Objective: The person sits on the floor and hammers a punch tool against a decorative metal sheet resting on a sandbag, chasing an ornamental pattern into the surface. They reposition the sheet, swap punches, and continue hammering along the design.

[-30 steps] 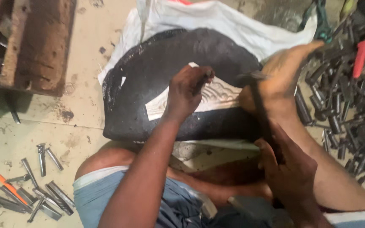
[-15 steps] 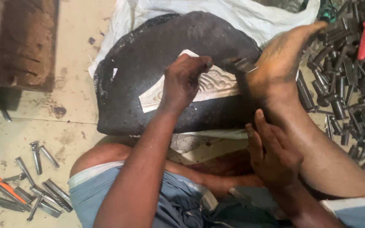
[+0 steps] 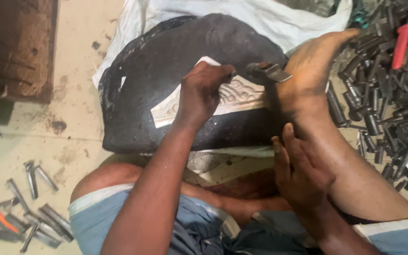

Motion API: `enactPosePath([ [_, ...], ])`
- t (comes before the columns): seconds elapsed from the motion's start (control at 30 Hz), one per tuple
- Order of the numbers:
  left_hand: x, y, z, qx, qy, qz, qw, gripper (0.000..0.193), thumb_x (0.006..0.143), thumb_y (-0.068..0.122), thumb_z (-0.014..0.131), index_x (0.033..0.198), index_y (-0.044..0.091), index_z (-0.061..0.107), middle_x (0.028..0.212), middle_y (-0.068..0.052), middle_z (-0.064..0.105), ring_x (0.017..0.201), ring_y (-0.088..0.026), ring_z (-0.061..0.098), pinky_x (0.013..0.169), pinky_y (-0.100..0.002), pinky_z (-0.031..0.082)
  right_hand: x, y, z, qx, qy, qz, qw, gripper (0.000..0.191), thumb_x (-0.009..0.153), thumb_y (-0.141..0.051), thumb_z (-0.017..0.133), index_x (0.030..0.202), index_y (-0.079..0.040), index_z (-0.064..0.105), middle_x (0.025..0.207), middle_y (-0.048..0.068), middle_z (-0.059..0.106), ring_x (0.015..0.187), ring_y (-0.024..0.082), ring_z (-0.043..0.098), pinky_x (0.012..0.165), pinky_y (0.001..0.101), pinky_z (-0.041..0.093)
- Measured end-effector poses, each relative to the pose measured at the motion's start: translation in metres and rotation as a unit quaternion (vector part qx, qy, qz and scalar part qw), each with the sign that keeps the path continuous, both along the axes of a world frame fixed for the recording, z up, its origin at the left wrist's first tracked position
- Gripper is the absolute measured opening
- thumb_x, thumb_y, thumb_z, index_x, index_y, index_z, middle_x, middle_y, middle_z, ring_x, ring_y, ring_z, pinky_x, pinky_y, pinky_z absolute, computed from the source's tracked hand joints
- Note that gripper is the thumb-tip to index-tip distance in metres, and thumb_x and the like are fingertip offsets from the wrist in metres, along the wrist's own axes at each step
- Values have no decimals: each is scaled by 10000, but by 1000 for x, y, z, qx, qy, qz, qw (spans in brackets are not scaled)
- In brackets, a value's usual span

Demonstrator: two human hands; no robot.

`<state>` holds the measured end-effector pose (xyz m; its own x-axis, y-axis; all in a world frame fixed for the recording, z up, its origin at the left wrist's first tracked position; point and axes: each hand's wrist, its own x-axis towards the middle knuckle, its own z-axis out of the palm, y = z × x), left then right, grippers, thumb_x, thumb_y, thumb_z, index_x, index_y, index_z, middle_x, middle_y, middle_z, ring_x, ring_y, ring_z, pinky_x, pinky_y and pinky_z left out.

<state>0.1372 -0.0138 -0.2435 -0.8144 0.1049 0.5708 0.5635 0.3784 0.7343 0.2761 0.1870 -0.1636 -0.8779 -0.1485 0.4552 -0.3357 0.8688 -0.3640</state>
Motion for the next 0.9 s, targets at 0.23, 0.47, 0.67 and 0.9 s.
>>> enactPosePath([
  [0.23, 1, -1, 1, 3, -6, 5, 1000, 363, 833, -128, 631, 1120, 67, 738, 927, -62, 764, 904, -242, 725, 816, -357, 585, -1, 2, 1, 5, 4, 4, 1000, 343, 978, -1, 777, 1305, 49, 687, 976, 172, 736, 821, 242, 712, 773, 352, 580],
  [0.47, 1, -1, -1, -17, -1, 8, 1000, 406, 778, -134, 619, 1117, 58, 734, 967, -77, 772, 887, -253, 714, 816, -373, 583, -1, 3, 3, -12, 5, -1, 1000, 348, 989, -18, 794, 1317, 35, 687, 949, 154, 726, 815, 214, 715, 780, 337, 589],
  [0.67, -2, 1, -8, -11, 10, 17, 1000, 385, 799, -140, 631, 1093, 83, 742, 925, -52, 772, 854, -243, 710, 778, -372, 579, -1, 5, 4, -11, 4, -8, 1000, 357, 988, -26, 783, 1332, -15, 687, 929, 138, 724, 811, 210, 725, 770, 341, 591],
  [0.9, 0, 0, -4, -21, 11, 21, 999, 358, 803, -111, 664, 1089, 94, 733, 902, -49, 753, 854, -258, 693, 761, -384, 562, -4, 6, 5, -4, 2, 27, 1000, 370, 998, -23, 765, 1355, -15, 669, 952, 143, 724, 836, 224, 727, 784, 340, 589],
])
